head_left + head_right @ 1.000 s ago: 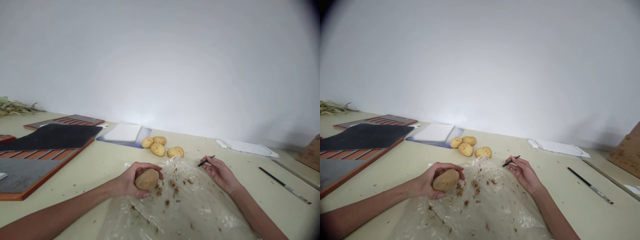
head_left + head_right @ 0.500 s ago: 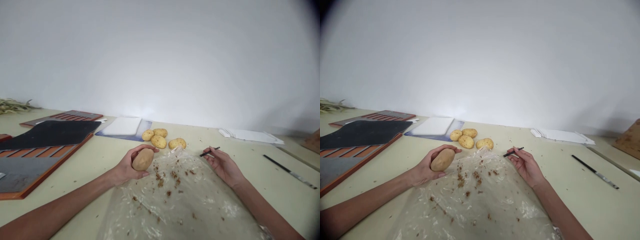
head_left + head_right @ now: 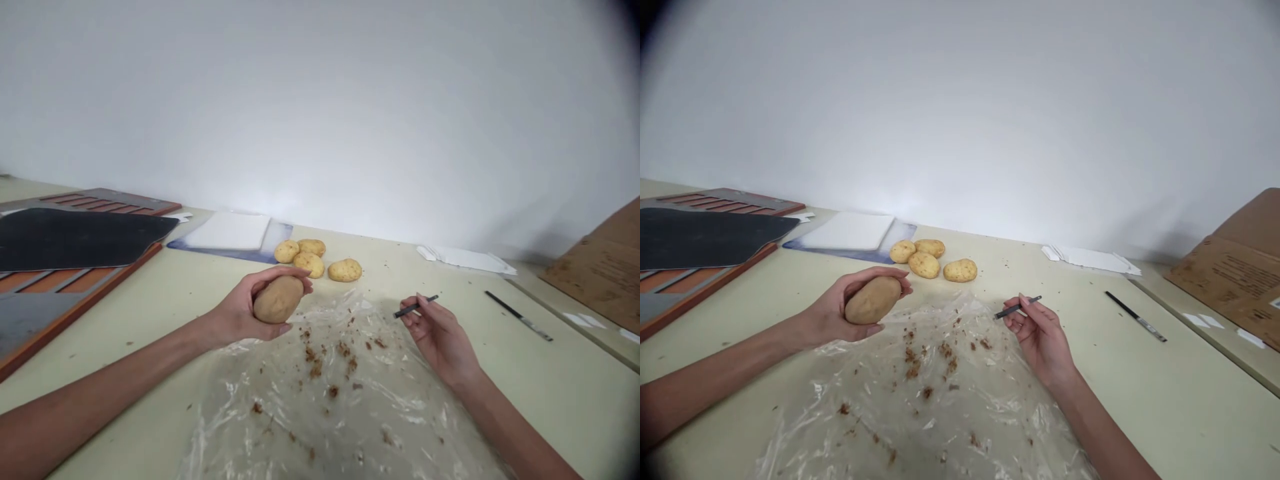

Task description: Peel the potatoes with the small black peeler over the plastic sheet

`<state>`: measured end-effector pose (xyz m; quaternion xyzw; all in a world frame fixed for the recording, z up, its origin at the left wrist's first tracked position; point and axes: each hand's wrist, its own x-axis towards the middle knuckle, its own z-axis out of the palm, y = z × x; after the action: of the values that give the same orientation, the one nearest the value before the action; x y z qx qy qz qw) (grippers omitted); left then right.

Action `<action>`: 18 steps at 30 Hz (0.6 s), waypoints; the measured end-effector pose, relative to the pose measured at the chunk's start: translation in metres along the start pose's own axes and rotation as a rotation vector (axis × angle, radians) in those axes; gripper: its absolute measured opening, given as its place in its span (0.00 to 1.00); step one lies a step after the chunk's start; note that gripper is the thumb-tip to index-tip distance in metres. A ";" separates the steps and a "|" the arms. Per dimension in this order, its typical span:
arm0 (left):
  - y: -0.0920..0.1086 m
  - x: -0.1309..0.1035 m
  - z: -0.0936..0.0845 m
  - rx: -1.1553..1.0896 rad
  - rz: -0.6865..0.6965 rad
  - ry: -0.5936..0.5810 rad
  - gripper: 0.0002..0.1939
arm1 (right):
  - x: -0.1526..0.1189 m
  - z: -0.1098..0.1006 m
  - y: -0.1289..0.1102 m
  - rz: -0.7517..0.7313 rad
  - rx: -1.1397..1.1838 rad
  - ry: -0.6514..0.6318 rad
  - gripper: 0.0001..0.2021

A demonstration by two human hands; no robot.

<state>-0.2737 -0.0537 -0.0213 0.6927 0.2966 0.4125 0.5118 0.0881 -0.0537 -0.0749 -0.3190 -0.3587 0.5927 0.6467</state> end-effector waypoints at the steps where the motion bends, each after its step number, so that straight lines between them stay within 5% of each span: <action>1: 0.002 -0.001 0.004 -0.001 -0.003 -0.019 0.38 | 0.000 -0.001 0.002 0.009 -0.008 -0.008 0.07; 5: 0.000 -0.004 0.019 0.010 -0.069 -0.135 0.41 | 0.004 -0.002 0.010 0.080 -0.040 -0.034 0.07; 9: -0.013 -0.001 0.017 0.057 -0.143 -0.174 0.39 | 0.011 0.000 0.013 0.096 -0.051 -0.009 0.08; 15: -0.033 0.042 -0.006 0.145 -0.094 -0.094 0.36 | 0.022 0.009 0.014 -0.025 -0.043 0.128 0.07; 18: -0.032 0.067 -0.017 0.185 -0.061 -0.085 0.24 | 0.026 0.014 0.019 -0.133 -0.029 0.235 0.07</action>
<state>-0.2559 0.0198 -0.0313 0.7446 0.3321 0.3380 0.4702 0.0670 -0.0262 -0.0805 -0.3710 -0.3095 0.5019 0.7175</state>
